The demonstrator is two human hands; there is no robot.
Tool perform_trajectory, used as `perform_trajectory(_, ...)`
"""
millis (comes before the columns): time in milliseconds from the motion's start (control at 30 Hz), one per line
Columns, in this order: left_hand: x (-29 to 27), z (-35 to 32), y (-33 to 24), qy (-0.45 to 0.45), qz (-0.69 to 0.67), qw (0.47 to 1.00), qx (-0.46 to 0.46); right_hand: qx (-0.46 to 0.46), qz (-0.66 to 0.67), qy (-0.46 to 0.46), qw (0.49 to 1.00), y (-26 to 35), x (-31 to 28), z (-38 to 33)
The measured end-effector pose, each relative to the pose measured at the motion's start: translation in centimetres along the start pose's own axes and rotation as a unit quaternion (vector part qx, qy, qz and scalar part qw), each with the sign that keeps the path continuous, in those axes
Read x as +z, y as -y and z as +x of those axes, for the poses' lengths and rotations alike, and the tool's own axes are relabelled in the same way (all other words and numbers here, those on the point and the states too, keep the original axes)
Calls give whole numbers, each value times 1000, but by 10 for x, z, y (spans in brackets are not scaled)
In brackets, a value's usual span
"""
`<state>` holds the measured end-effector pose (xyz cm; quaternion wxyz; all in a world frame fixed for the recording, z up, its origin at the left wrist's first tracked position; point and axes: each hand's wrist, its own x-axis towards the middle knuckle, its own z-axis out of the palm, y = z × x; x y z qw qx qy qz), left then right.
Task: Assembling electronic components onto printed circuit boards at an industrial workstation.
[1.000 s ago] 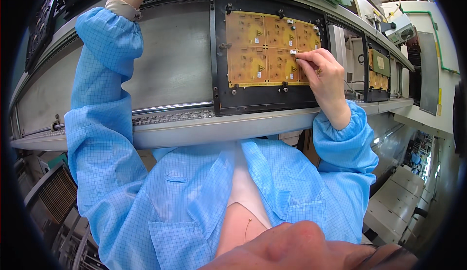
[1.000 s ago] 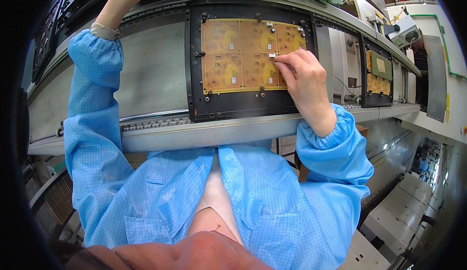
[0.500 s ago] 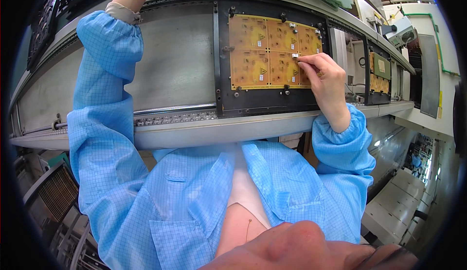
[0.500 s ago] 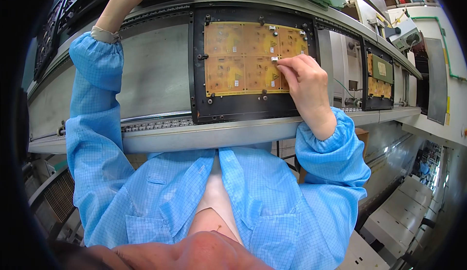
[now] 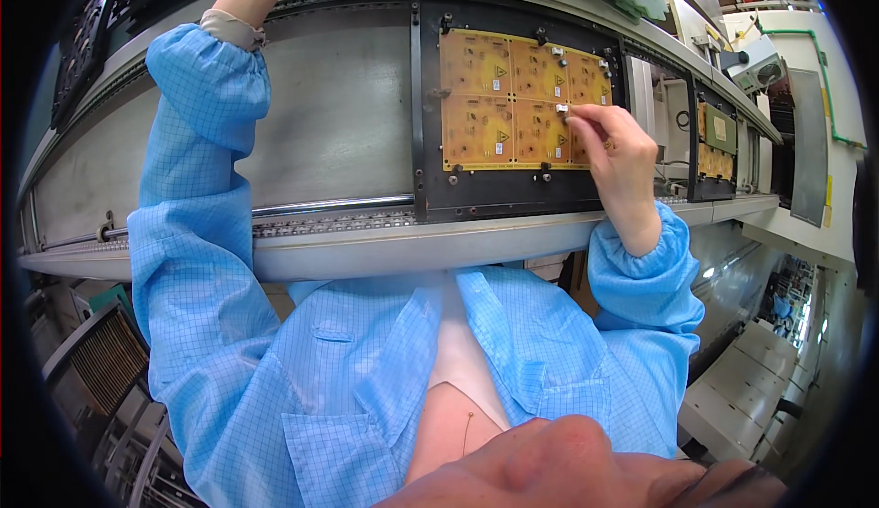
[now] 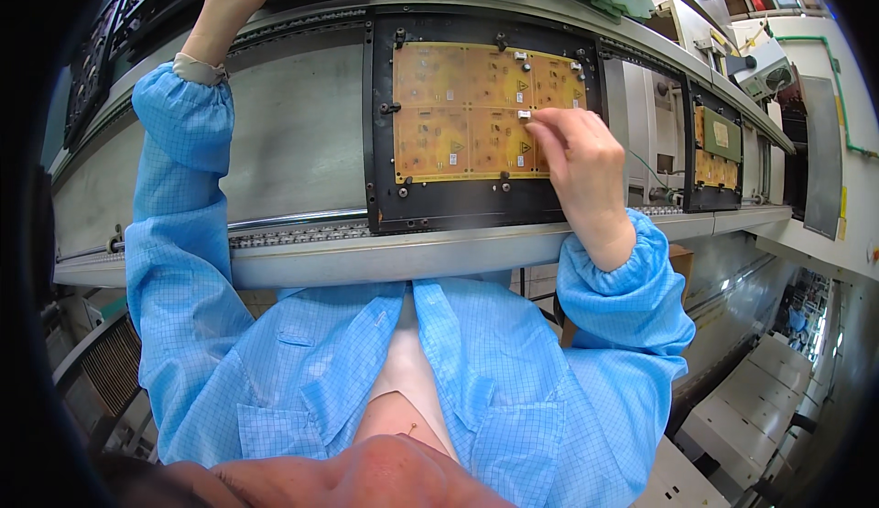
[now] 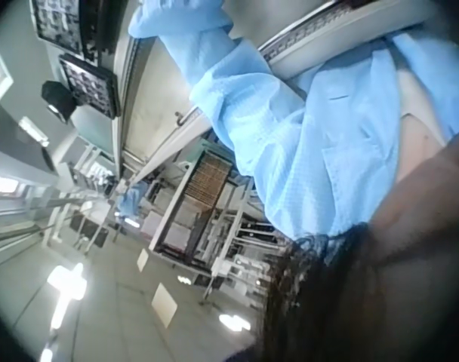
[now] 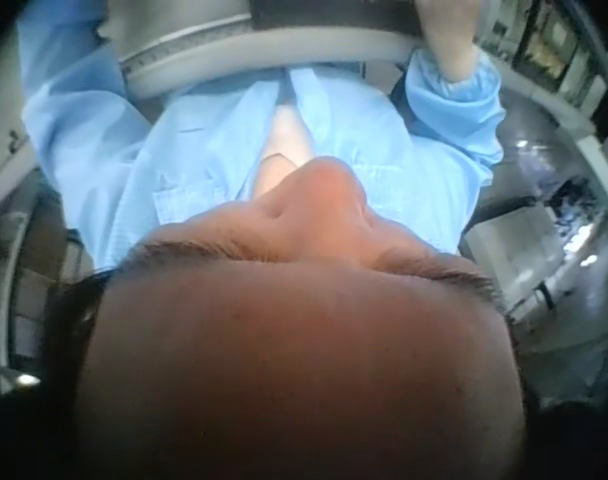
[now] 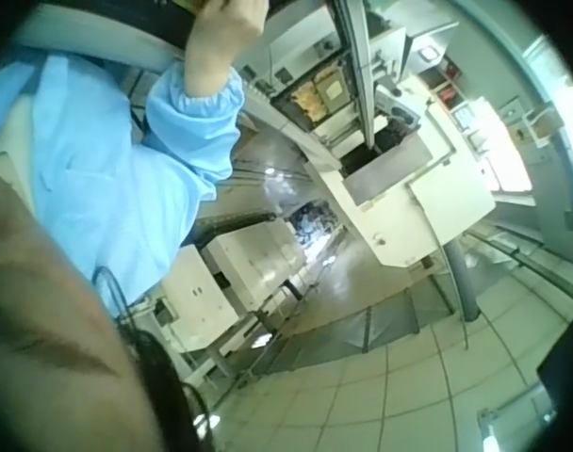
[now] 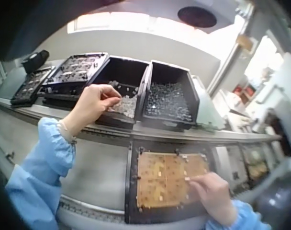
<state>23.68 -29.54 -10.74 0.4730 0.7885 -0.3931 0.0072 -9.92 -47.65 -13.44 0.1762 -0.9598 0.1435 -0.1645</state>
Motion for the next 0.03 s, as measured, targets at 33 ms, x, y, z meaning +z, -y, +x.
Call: perform_trajectory(33,1,2,0,0,0,1000,2,23,10,-9,1000,2,-4,2)
